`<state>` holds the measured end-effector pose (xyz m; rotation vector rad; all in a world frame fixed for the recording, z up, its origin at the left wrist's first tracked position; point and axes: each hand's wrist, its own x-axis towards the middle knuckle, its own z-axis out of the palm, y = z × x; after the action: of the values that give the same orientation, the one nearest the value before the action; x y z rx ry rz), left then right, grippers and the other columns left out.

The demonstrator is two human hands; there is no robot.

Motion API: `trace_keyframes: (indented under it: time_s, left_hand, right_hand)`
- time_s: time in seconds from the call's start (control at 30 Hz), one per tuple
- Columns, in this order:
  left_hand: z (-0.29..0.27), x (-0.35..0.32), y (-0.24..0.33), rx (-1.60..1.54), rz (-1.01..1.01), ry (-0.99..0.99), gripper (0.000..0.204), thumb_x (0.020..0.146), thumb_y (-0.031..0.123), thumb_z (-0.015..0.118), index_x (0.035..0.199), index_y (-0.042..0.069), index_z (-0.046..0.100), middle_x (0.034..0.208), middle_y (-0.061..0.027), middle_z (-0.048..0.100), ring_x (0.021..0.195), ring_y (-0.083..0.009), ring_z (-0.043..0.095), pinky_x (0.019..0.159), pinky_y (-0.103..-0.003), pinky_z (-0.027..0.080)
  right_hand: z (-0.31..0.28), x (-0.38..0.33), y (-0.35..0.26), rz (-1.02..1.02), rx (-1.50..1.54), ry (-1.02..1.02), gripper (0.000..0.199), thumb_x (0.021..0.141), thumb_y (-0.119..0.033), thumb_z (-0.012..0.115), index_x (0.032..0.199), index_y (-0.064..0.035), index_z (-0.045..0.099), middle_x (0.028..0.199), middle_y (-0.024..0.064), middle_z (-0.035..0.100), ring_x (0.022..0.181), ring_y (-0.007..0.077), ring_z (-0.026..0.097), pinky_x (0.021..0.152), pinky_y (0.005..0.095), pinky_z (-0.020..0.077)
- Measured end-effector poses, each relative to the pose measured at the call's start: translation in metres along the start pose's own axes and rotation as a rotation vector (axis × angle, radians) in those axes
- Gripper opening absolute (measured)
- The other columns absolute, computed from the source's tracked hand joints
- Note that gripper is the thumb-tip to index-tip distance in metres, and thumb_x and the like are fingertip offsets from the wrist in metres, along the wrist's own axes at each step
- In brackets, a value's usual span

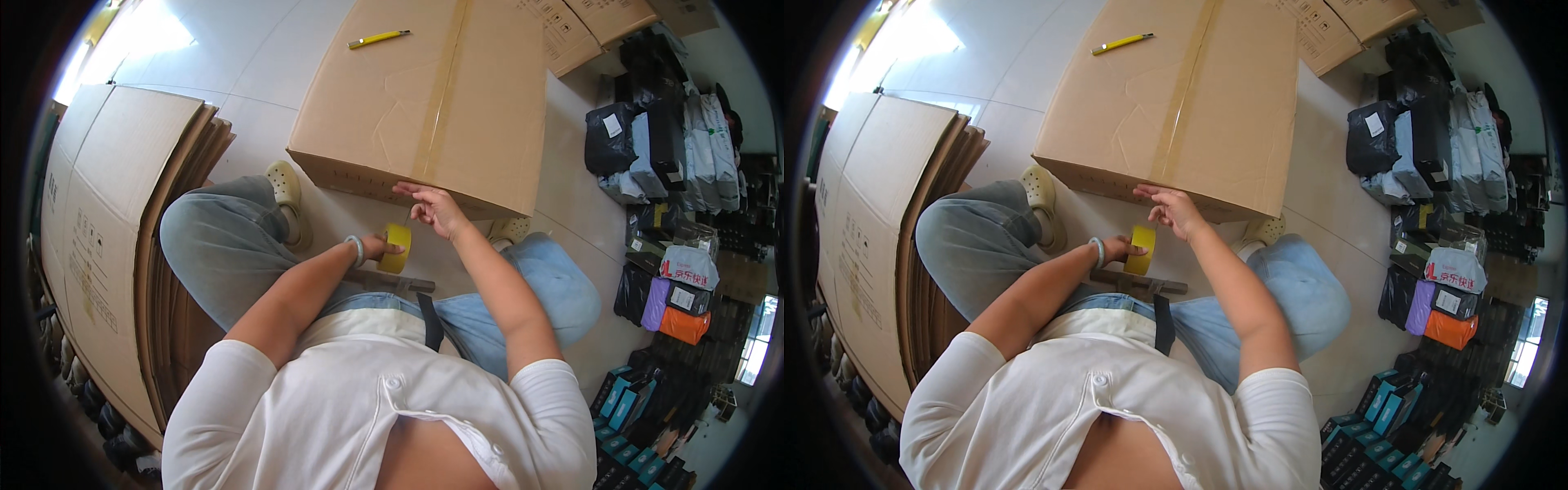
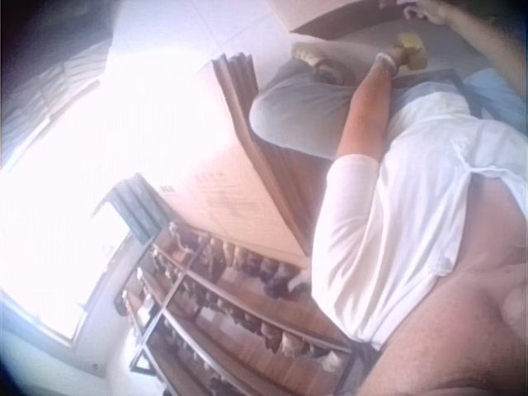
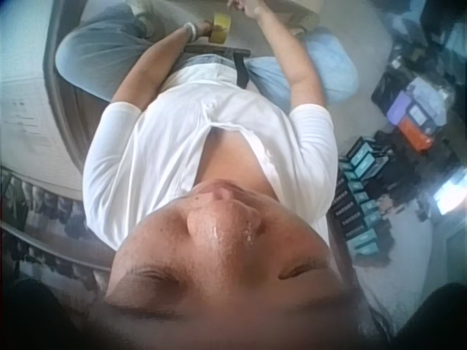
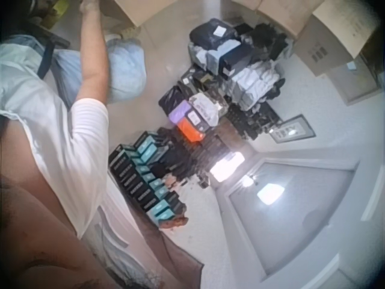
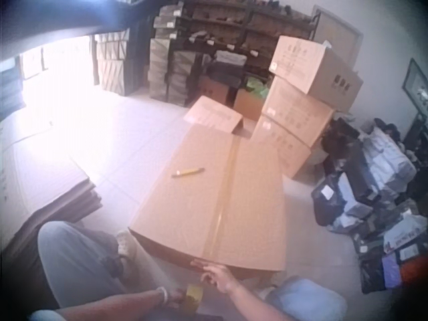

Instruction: The person sits on the floor and tapes a cardboard box closed using yellow packing tape and a utility knife. They apply tape along the seams, cut the tape, and smooth it down, then move the sealed box aside.

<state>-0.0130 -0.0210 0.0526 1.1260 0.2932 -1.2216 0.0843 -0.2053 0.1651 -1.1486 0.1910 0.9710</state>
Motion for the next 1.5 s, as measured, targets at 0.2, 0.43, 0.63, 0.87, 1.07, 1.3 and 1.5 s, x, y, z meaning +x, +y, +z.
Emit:
trace_keyframes:
  time_s: [0.2, 0.43, 0.63, 0.87, 1.07, 1.3, 1.5]
  left_hand:
    - [0.005, -0.006, 0.025, -0.041, 0.025, 0.132, 0.049, 0.083, 0.034, 0.071, 0.117, 0.002, 0.057, 0.109, -0.0085, 0.065, 0.101, -0.0193, 0.061, 0.091, -0.031, 0.044]
    - [-0.011, 0.025, 0.022, -0.120, 0.144, 0.199, 0.044, 0.082, 0.031, 0.072, 0.113, 0.002, 0.059, 0.100, -0.0056, 0.065, 0.093, -0.0158, 0.060, 0.084, -0.029, 0.045]
    - [-0.004, 0.024, 0.032, -0.093, 0.184, 0.317, 0.038, 0.082, 0.027, 0.072, 0.109, 0.002, 0.059, 0.095, -0.0050, 0.065, 0.084, -0.0140, 0.059, 0.074, -0.027, 0.043]
    - [-0.013, 0.043, 0.019, -0.058, 0.173, 0.349, 0.041, 0.083, 0.028, 0.072, 0.111, 0.001, 0.058, 0.097, -0.0059, 0.065, 0.086, -0.0147, 0.059, 0.075, -0.028, 0.044]
    - [-0.012, 0.039, 0.017, -0.080, 0.206, 0.257, 0.043, 0.085, 0.024, 0.070, 0.116, -0.002, 0.056, 0.104, -0.0088, 0.065, 0.095, -0.0182, 0.062, 0.084, -0.030, 0.048]
    - [-0.027, 0.055, -0.001, -0.095, 0.018, 0.270, 0.044, 0.085, 0.019, 0.070, 0.118, -0.005, 0.053, 0.109, -0.0121, 0.063, 0.095, -0.0210, 0.064, 0.083, -0.033, 0.052]
    - [-0.015, 0.034, 0.028, -0.205, 0.003, 0.260, 0.054, 0.082, 0.021, 0.073, 0.122, -0.006, 0.050, 0.111, -0.0126, 0.062, 0.095, -0.0217, 0.064, 0.083, -0.033, 0.051]
  right_hand:
    - [-0.022, 0.025, 0.030, 0.098, 0.026, 0.011, 0.042, 0.090, -0.009, 0.043, 0.130, -0.0071, 0.052, 0.126, 0.0023, 0.058, 0.053, 0.0058, 0.045, 0.047, 0.0180, 0.0330]
    - [-0.057, 0.054, 0.067, 0.273, 0.171, 0.008, 0.033, 0.091, -0.008, 0.046, 0.123, -0.0084, 0.054, 0.070, -0.0046, 0.045, 0.046, 0.0038, 0.033, 0.044, 0.0195, 0.0266]
    - [-0.060, 0.049, 0.058, 0.328, 0.363, -0.077, 0.040, 0.090, -0.005, 0.048, 0.129, -0.0103, 0.050, 0.072, -0.0061, 0.044, 0.047, 0.0027, 0.032, 0.042, 0.0172, 0.0253]
    - [-0.055, 0.054, 0.064, 0.285, 0.298, -0.103, 0.046, 0.088, -0.002, 0.046, 0.134, -0.0102, 0.048, 0.075, -0.0060, 0.046, 0.048, 0.0017, 0.032, 0.042, 0.0168, 0.0261]
    - [-0.052, 0.062, 0.070, 0.268, 0.373, 0.061, 0.040, 0.087, 0.001, 0.046, 0.126, -0.0044, 0.053, 0.066, -0.0061, 0.041, 0.047, 0.0021, 0.032, 0.042, 0.0172, 0.0257]
    - [-0.055, 0.063, 0.077, 0.267, 0.401, 0.117, 0.028, 0.086, 0.000, 0.049, 0.114, -0.0033, 0.056, 0.064, -0.0041, 0.039, 0.049, 0.0047, 0.032, 0.041, 0.0192, 0.0236]
    - [-0.057, 0.061, 0.076, 0.257, 0.349, 0.047, 0.036, 0.088, 0.001, 0.045, 0.123, -0.0053, 0.054, 0.072, -0.0035, 0.048, 0.049, 0.0043, 0.031, 0.042, 0.0180, 0.0246]
